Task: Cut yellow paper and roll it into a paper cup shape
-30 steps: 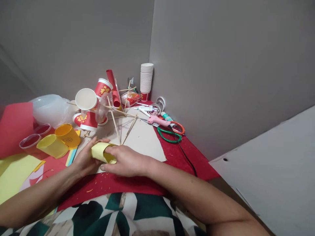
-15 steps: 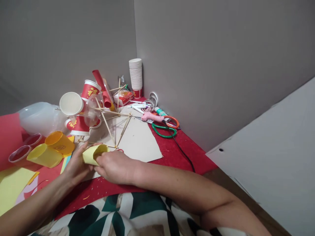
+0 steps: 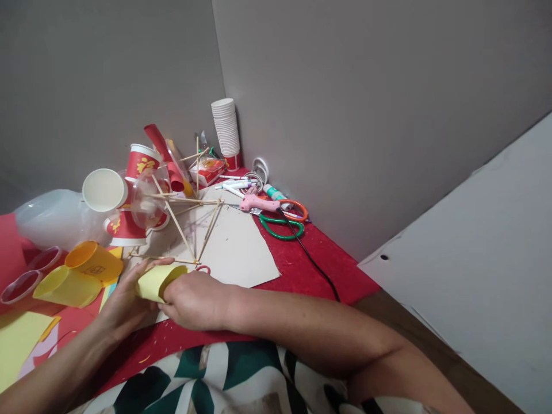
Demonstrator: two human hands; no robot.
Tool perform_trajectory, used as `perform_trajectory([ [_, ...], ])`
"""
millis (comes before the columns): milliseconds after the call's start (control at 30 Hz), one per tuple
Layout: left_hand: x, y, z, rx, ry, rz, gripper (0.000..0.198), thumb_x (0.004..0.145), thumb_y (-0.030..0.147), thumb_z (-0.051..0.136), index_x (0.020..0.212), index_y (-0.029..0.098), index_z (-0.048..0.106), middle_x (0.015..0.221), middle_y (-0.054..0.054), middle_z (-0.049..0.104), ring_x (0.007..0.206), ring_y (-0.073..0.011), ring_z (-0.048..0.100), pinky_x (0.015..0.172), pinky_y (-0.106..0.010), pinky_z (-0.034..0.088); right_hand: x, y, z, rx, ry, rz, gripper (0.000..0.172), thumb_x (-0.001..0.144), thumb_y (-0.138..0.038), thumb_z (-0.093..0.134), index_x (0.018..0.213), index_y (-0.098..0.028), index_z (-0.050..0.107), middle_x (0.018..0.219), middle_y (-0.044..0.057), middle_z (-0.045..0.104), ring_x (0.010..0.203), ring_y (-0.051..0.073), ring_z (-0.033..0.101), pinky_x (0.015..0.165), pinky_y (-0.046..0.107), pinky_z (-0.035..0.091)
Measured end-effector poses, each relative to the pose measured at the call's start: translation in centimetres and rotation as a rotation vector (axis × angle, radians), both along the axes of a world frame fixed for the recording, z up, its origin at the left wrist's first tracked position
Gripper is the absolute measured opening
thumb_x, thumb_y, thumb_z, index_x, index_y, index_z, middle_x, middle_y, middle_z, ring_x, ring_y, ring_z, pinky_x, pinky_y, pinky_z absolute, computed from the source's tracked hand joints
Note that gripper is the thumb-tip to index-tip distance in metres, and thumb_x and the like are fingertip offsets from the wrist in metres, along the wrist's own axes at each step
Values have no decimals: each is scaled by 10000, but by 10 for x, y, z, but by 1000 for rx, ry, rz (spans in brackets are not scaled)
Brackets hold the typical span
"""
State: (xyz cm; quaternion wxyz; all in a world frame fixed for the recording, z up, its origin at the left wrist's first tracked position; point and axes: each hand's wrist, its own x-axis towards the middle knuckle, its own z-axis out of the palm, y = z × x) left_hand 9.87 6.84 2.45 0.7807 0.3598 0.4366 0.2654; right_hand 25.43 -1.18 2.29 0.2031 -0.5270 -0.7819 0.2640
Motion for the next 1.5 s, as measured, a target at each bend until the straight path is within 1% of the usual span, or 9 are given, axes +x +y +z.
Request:
perform_trajectory([
  [167, 0, -2, 2, 63, 25, 50, 246, 913, 317, 593, 1025, 149, 733, 974, -57, 708, 795, -159, 664, 699, -235, 563, -1, 0, -2, 5, 43, -29, 350, 959, -393, 528, 974, -121, 749, 897, 125, 739, 795, 205, 641, 720, 312, 424],
  [367, -1, -2, 14, 64, 0, 23, 389, 971, 408, 493, 1251, 192, 656, 1084, -80, 701, 832, -172, 667, 656, -247, 561, 8, 6, 0, 21, 236, -77, 296, 965, -305, 534, 1001, -110, 754, 946, 124, 745, 849, 197, 651, 777, 310, 456],
  [500, 1, -4, 17, 123, -44, 65, 466, 991, 489, 411, 1315, 203, 584, 1166, -94, 676, 951, -210, 668, 775, -314, 581, 16, 11, -3, -83, 468, -127, 321, 973, -296, 480, 1061, -121, 734, 724, 34, 707, 587, 103, 619, 578, 217, 481],
  [667, -1, -7, 12, 162, -79, 49, 510, 984, 536, 392, 1286, 184, 606, 1230, -117, 653, 1024, -221, 641, 801, -296, 556, 19, 15, -10, -260, 692, -143, 409, 971, -378, 463, 1118, -71, 691, 545, -5, 624, 405, 66, 517, 399, 160, 419],
  [867, -3, -3, 6, 133, -96, 65, 555, 968, 601, 383, 1280, 204, 611, 1103, -85, 687, 912, -197, 642, 752, -281, 524, 20, 15, -8, -397, 852, -167, 517, 840, -539, 650, 1065, -77, 704, 513, 16, 656, 409, 83, 557, 403, 162, 443],
  [1133, -1, -6, -8, 164, -141, 13, 470, 937, 566, 493, 1215, 210, 621, 1181, -84, 677, 1053, -231, 625, 861, -328, 507, 23, 16, -8, -507, 976, -238, 547, 763, -558, 731, 1030, -81, 707, 513, 33, 680, 403, 101, 588, 396, 173, 442],
  [1300, -6, -3, -15, 397, -120, 87, 383, 937, 505, 540, 1182, 227, 634, 1206, -72, 658, 1108, -222, 590, 846, -292, 494, 22, 16, -10, -488, 974, -297, 577, 750, -596, 725, 990, -72, 700, 504, 42, 674, 390, 106, 579, 397, 188, 460],
  [1400, -10, -1, -15, 608, -58, 168, 285, 872, 435, 659, 1047, 210, 666, 1034, -40, 656, 967, -183, 592, 803, -267, 484, 21, 16, -13, -455, 968, -340, 590, 762, -613, 698, 1007, -76, 677, 501, 27, 666, 389, 114, 580, 401, 203, 473],
  [1500, -11, -1, -11, 704, -14, 191, 228, 795, 358, 751, 921, 186, 670, 875, -8, 627, 803, -142, 557, 747, -245, 456, 20, 17, -16, -441, 970, -363, 579, 761, -607, 704, 1006, -84, 664, 493, 20, 662, 390, 116, 582, 405, 201, 473],
])
